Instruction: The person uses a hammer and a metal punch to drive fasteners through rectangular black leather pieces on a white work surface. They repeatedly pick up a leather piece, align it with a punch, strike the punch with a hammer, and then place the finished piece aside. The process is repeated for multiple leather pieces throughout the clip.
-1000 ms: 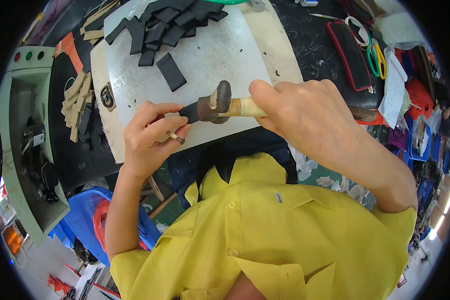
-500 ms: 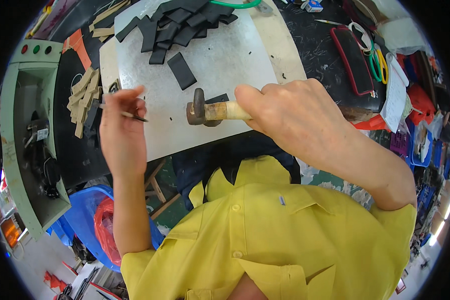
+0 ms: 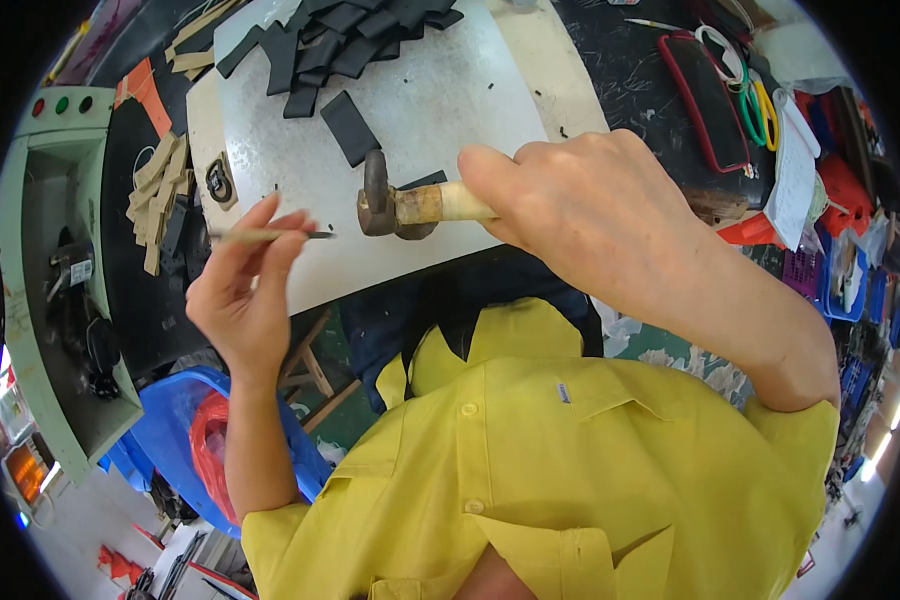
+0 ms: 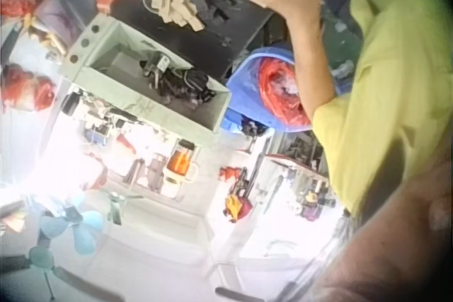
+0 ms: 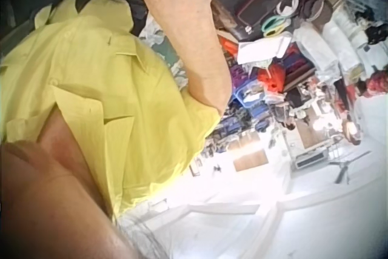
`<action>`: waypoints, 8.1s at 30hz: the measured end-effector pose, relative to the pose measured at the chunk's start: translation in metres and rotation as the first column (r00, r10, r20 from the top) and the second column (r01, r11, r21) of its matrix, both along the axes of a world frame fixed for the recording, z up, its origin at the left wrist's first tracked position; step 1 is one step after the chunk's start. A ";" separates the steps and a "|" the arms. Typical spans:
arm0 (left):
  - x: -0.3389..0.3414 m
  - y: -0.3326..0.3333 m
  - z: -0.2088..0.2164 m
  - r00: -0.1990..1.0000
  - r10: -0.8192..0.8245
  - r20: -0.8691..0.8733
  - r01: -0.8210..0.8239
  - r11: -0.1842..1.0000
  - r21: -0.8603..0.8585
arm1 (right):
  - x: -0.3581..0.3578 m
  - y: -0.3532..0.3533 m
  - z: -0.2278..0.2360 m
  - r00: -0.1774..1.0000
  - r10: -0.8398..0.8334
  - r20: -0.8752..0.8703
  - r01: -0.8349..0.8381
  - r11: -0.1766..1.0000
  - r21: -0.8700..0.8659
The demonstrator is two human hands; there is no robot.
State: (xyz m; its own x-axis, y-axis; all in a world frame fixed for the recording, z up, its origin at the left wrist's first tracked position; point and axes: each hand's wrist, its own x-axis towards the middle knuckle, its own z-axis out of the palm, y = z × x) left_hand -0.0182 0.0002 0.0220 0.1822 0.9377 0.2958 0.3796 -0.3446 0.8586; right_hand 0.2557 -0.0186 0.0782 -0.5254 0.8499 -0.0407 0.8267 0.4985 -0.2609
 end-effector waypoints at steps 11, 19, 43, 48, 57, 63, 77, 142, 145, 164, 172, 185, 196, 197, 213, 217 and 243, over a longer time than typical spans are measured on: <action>0.030 0.006 -0.007 0.987 -0.150 0.064 0.158 0.978 -0.138 | 0.001 -0.001 -0.003 1.000 -0.020 -0.007 0.020 1.000 0.009; 0.029 0.006 -0.009 0.987 -0.162 0.000 0.161 0.984 -0.077 | 0.003 -0.001 -0.005 0.999 -0.022 -0.027 0.023 0.999 0.027; 0.035 -0.008 -0.021 0.943 -0.047 -0.330 0.189 0.891 0.413 | 0.012 -0.001 -0.007 0.994 -0.065 -0.085 0.073 0.993 0.092; 0.036 -0.006 -0.026 0.948 -0.048 -0.315 0.179 0.899 0.401 | -0.005 0.010 0.054 0.782 -0.166 -0.600 0.322 0.933 0.161; 0.035 -0.008 -0.022 0.950 -0.062 -0.307 0.184 0.905 0.384 | 0.008 0.015 0.035 0.989 -0.137 -0.051 0.146 0.946 0.290; 0.038 -0.010 -0.026 0.937 -0.037 -0.347 0.166 0.922 0.351 | 0.000 -0.004 -0.006 0.994 -0.102 -0.025 0.104 0.989 0.107; 0.032 0.002 -0.015 0.981 -0.066 0.185 0.089 0.989 -0.119 | 0.000 -0.005 -0.016 1.000 -0.026 0.012 0.025 0.993 0.119; 0.034 -0.010 -0.021 0.962 0.162 -0.219 -0.136 0.982 0.128 | 0.002 0.066 -0.055 0.955 -0.147 -0.257 0.271 0.781 0.563; -0.027 0.027 -0.013 0.867 0.468 -0.173 -0.488 0.867 -0.099 | -0.006 0.069 -0.069 0.927 -0.005 -0.375 0.196 0.859 0.474; 0.000 0.094 -0.011 0.893 0.242 -0.380 -0.129 0.946 0.297 | -0.070 -0.003 -0.057 0.672 0.299 -0.677 -0.434 0.900 -0.033; 0.018 0.003 -0.012 0.943 -0.151 -0.296 0.145 0.989 -0.041 | 0.010 0.026 -0.036 0.470 -0.633 -0.615 0.187 0.753 -0.631; 0.019 -0.003 -0.022 0.959 -0.120 -0.257 0.126 0.992 0.008 | 0.014 0.026 -0.067 0.906 0.004 -0.423 0.145 0.936 0.321; 0.023 -0.005 -0.025 0.960 -0.089 -0.267 0.107 0.993 0.053 | 0.007 0.017 -0.075 0.765 -0.275 -0.582 0.398 0.913 0.092; 0.023 -0.006 -0.025 0.959 -0.087 -0.270 0.105 0.993 0.052 | 0.006 0.017 -0.070 0.689 -0.328 -0.646 0.379 0.923 -0.065; 0.021 -0.007 -0.022 0.964 -0.080 -0.253 0.079 0.997 -0.011 | -0.022 0.037 -0.046 0.737 -0.500 -0.455 0.178 0.793 -0.583; 0.019 -0.006 -0.023 0.964 -0.106 -0.244 0.111 0.994 0.009 | -0.024 0.037 -0.047 0.763 -0.478 -0.435 0.201 0.815 -0.543; 0.016 0.003 -0.015 0.873 -0.227 -0.432 0.292 0.952 0.090 | -0.010 0.020 -0.068 0.855 0.040 -0.517 -0.046 0.999 0.002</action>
State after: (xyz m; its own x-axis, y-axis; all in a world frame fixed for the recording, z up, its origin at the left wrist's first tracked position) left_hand -0.0020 0.0030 0.0070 0.5484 0.7912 0.2706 0.5669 -0.5897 0.5753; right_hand 0.2462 0.0010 0.0104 -0.5092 0.8269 0.2385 0.5492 0.5256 -0.6497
